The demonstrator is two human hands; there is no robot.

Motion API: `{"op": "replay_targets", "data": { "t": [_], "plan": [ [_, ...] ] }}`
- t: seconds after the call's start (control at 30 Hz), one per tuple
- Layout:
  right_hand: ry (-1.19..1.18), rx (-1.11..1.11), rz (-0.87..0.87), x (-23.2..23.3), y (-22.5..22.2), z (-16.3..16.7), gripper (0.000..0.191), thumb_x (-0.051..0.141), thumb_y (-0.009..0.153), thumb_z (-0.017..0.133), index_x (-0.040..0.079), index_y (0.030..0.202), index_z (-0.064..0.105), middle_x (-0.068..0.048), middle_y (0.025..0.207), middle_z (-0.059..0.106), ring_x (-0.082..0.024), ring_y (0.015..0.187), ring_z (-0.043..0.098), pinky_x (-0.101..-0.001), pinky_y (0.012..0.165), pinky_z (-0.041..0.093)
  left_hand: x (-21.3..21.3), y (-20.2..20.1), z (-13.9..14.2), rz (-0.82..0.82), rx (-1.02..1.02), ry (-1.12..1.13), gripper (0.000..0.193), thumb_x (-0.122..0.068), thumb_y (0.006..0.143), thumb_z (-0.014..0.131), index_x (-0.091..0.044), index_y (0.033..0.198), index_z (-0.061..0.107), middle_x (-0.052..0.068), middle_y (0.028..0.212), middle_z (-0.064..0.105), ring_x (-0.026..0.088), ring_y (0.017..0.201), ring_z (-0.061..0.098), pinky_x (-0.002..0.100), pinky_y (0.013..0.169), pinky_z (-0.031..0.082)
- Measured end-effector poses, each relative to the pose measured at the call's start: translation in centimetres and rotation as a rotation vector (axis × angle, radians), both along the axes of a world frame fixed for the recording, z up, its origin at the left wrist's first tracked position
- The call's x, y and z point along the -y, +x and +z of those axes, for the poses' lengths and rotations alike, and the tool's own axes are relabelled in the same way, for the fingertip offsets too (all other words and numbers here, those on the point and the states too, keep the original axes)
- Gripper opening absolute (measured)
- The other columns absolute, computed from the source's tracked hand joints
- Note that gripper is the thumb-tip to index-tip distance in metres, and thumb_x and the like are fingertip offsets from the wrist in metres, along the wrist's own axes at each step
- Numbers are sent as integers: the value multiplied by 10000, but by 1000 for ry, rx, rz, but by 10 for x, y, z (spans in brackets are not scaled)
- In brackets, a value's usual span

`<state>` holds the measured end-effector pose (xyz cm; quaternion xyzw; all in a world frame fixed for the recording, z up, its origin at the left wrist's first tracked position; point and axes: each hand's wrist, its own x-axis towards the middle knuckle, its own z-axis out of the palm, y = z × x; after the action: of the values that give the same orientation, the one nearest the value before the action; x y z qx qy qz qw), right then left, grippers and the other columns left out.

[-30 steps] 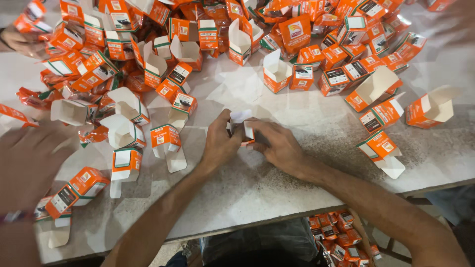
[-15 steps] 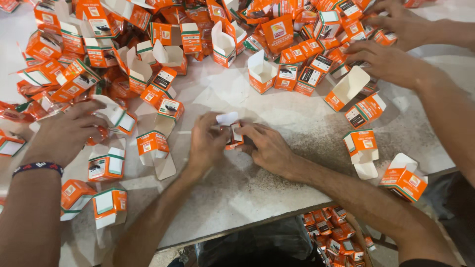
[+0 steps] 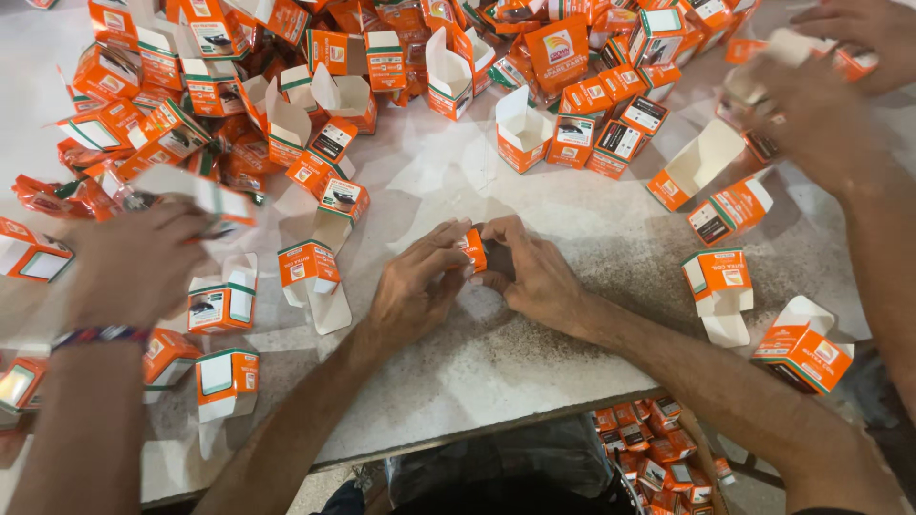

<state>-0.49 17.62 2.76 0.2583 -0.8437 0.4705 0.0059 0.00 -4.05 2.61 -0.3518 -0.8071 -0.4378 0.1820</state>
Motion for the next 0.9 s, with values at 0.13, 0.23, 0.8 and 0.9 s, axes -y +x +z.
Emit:
{"op": "replay_targets", "data": {
  "t": [0.13,0.23,0.8,0.9],
  "plan": [
    [95,-290,35,0,0,-5,400,132,880,779,85,1198,541,-172,1294,681,-384,1135,658,-488,914,530,4,3,6,-18,-163,-137,315,-104,854,809,-44,1115,643,241,1469,550,459,1386,526,536,1077,506],
    [118,-341,107,-4,-3,-6,306,167,892,778,99,1127,593,-148,1243,665,-364,1167,640,-477,950,529,4,3,8,-13,-191,-111,363,-92,831,792,-58,1154,632,257,1498,496,486,1366,514,550,1093,475],
    [-134,-143,-157,-49,-45,16,727,246,1008,671,-11,1529,234,-213,1438,543,-271,1352,564,-400,1161,443,-76,-151,-9,-143,268,407,242,16,902,578,-2,1116,688,120,912,664,168,695,644,341,631,523],
    [-134,40,-131,-37,-39,6,520,230,1008,688,-23,1383,433,-193,1246,695,-248,1210,691,-371,1042,532,-32,-172,-12,-25,387,360,184,-7,941,585,-4,1069,717,117,958,731,169,758,663,336,709,545]
  ]
}}
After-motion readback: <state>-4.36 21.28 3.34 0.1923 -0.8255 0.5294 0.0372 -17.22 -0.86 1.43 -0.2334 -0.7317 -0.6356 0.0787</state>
